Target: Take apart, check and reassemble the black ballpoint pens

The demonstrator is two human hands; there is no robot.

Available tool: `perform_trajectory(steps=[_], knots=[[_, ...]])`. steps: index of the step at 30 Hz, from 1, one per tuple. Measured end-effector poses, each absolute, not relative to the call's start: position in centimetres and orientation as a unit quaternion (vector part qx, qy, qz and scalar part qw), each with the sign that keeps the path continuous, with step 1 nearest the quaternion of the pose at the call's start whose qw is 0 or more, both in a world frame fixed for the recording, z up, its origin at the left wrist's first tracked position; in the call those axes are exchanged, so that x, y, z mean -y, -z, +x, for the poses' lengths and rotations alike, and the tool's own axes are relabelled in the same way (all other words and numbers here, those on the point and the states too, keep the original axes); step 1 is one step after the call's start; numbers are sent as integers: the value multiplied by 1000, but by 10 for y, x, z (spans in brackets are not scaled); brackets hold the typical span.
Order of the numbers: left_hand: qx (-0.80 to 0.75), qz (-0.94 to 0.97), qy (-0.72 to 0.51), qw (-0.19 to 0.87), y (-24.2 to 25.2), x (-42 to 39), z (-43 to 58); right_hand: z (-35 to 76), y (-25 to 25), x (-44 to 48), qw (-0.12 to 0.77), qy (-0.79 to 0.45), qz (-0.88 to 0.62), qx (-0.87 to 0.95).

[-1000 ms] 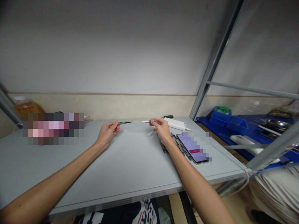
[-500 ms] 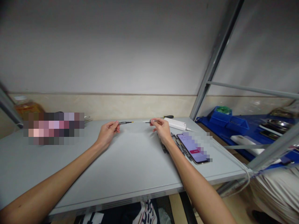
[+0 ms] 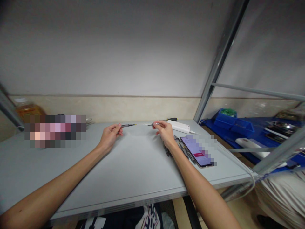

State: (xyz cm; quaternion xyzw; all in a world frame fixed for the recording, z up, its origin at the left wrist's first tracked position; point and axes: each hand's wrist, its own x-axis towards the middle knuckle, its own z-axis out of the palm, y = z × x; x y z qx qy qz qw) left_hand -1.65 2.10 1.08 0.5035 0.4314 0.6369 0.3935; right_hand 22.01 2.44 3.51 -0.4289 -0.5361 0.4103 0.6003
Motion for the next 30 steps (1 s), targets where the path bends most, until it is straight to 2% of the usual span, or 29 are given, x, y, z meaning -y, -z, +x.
perform_trajectory(steps=[30], knots=[[-432,526,-584,442,-5,-16,-8,219,-30,-21,541,-424,-389,614]])
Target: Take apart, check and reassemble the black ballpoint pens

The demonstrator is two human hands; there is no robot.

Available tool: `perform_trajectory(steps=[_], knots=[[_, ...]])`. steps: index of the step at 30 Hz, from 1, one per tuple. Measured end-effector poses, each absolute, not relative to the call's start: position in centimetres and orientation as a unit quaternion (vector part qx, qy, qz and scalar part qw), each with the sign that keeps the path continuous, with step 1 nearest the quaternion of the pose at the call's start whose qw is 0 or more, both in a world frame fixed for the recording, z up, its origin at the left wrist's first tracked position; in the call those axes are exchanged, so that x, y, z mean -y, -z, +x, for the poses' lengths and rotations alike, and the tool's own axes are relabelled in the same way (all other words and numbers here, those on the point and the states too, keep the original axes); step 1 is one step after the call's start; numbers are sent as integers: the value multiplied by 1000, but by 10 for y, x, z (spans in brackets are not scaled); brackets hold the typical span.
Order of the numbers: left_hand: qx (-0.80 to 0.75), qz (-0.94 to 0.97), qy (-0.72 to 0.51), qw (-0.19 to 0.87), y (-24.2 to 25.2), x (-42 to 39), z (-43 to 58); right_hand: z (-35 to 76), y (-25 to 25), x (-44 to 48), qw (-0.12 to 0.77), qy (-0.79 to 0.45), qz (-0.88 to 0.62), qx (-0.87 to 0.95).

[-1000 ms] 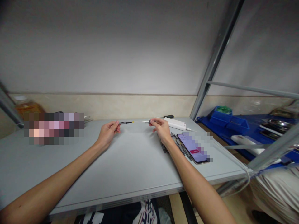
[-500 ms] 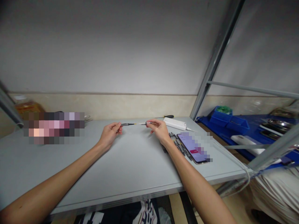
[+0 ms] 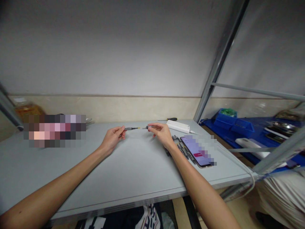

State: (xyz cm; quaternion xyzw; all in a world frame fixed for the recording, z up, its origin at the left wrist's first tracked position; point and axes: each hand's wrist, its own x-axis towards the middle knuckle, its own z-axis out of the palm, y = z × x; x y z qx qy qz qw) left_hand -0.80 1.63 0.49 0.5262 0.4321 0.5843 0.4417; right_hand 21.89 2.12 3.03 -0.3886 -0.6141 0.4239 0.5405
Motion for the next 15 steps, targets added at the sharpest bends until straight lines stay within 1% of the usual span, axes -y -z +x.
perform_trajectory(steps=[15], knots=[[-431,526,-592,432,-5,-16,-7,216,-31,-21,539,-399,-401,624]])
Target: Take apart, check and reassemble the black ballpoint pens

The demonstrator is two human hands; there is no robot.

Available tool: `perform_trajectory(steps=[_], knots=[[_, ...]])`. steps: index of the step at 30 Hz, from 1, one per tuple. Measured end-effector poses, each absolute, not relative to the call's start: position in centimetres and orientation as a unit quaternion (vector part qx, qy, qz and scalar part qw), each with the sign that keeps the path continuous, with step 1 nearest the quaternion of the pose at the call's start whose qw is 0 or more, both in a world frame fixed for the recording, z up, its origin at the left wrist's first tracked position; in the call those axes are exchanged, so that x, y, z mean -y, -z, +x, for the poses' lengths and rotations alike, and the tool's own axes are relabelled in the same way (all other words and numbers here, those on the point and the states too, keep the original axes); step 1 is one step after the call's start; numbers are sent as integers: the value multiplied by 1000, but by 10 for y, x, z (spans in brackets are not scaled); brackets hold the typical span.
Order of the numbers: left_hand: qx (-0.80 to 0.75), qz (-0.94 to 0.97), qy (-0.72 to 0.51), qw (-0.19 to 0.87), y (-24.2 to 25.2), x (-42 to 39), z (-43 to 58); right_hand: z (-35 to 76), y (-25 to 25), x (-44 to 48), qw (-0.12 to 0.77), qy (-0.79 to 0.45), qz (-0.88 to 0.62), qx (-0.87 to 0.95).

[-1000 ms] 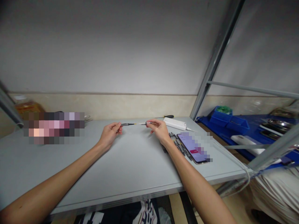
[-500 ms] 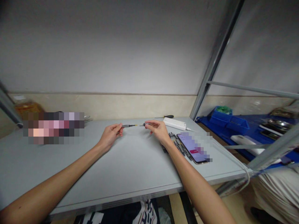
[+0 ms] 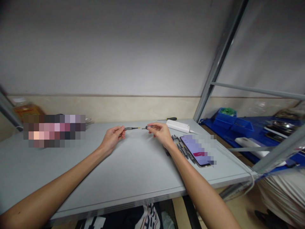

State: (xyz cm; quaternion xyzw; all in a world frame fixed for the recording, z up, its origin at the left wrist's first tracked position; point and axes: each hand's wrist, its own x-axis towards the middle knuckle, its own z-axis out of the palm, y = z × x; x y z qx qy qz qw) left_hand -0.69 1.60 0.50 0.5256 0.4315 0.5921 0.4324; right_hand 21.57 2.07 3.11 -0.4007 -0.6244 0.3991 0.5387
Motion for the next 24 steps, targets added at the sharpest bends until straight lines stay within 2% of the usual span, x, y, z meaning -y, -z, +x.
perform_trajectory(steps=[13,20,24], knots=[[-390,467,-605,514,-5,-14,-6,213,-31,-16,509,-452,-387,622],[-391,473,-610,501,-10,-10,-3,213,-27,-20,439,-418,-457,651],[-398,464,-620,493,-12,-11,-3,216,-30,-20,476,-413,-422,652]])
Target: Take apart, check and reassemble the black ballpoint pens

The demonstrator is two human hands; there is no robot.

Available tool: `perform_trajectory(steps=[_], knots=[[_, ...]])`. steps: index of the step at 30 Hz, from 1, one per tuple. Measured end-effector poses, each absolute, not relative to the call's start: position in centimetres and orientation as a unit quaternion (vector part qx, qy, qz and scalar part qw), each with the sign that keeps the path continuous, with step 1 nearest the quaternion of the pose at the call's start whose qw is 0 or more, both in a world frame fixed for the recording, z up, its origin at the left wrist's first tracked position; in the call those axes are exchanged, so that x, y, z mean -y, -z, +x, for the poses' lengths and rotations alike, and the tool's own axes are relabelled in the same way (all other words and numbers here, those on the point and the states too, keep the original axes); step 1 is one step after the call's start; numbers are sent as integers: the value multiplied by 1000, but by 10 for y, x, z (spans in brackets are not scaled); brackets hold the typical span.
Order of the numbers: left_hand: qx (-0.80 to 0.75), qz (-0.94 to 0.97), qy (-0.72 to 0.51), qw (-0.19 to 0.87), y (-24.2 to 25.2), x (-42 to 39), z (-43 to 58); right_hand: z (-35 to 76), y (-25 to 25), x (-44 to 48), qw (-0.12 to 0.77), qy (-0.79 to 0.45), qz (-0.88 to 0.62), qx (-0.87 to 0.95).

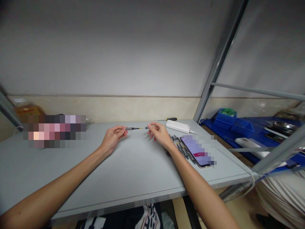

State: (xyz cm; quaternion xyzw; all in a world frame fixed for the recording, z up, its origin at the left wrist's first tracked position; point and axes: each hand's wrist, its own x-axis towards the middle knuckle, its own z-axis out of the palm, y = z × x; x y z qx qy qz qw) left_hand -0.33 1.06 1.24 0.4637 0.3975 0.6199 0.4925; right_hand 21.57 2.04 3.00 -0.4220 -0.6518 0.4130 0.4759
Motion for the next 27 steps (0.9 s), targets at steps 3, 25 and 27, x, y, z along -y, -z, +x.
perform_trajectory(steps=[3,25,27], knots=[[-400,462,-625,486,-12,-12,-5,217,-33,-19,487,-403,-386,672],[-400,456,-610,510,-13,-10,-3,216,-30,-18,409,-370,-443,707],[-403,455,-611,507,-13,-11,-4,217,-31,-18,434,-367,-416,709]])
